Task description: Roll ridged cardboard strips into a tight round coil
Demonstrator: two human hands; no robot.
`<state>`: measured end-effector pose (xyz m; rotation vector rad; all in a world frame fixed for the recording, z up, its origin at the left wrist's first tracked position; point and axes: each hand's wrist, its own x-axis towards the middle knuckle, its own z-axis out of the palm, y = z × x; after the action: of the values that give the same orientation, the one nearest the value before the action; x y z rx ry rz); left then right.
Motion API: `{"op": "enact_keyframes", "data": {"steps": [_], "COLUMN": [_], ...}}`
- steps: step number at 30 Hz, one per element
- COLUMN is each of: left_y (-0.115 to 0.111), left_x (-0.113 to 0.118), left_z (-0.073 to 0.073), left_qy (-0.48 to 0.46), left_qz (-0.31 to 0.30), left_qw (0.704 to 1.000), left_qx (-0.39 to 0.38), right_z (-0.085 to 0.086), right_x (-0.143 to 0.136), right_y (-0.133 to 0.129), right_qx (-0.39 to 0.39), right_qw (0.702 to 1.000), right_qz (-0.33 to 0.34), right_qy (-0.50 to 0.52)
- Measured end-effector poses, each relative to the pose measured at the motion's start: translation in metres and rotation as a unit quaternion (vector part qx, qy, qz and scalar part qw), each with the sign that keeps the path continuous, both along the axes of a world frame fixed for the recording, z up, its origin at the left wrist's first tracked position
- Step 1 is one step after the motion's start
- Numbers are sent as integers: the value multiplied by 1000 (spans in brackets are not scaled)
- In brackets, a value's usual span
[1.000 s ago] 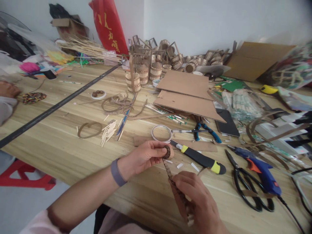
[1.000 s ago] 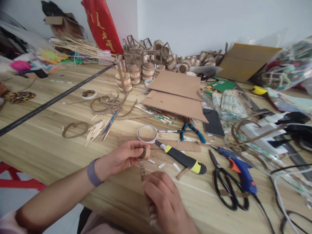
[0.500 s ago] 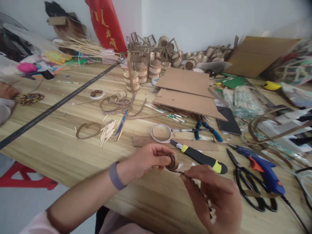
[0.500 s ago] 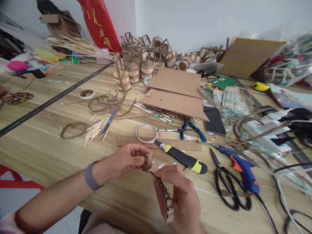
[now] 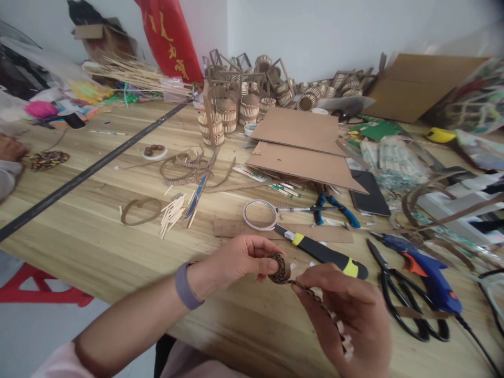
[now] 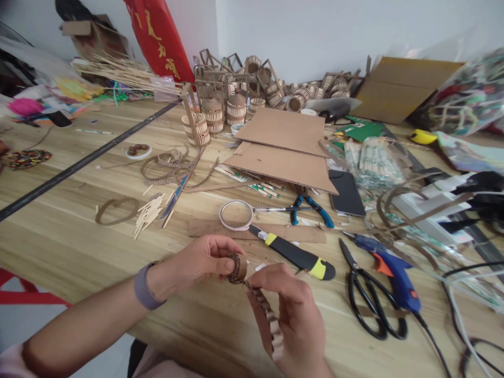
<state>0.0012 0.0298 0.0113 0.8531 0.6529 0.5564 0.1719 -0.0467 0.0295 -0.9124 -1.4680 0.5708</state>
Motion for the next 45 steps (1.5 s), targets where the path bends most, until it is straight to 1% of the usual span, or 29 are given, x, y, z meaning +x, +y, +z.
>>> {"op": "enact_keyframes", "data": {"steps": [4,9,16,19,22,24,27,29,32,36,40,42,45], "left_y": [-1,-1,-2,-4,-6,-7,-9,-10,-12,-13,-12,-12,-12], "left_x": [-1,-2,-3,-3,-2,-1,-1,-1,-1,0,-1,-1,-2], "left_z": [1,4,6,5,5,5,9,12,15,13,9,8,8], "left_qy": [5,22,27,33,68,111,177,214,262,314,340,344,346], "left_qz": [-2,-27,-28,-26,-24,-10,15,14,-2,-13,-43,-57,-64], "left_qw": [1000,998,997,995,986,975,952,933,906,865,818,802,786], "left_qx": [21,55,68,94,151,194,251,288,334,390,462,485,508], "right_z": [-5,-12,-14,-17,-22,-26,-27,-26,-23,-28,-35,-36,-33], "right_x": [2,5,7,6,6,8,9,8,6,6,7,7,5], "right_y": [-2,-4,-5,-1,4,6,4,2,0,2,5,6,7], "right_qx": [-30,-83,-107,-162,-232,-266,-295,-299,-282,-228,-149,-123,-116], "right_qw": [1000,996,994,985,968,960,953,946,941,944,951,949,945], "right_qz": [-1,3,11,4,13,0,-66,-105,-131,-129,-96,-77,-57], "right_qy": [1,15,10,51,98,88,1,-65,-134,-202,-253,-280,-301]}}
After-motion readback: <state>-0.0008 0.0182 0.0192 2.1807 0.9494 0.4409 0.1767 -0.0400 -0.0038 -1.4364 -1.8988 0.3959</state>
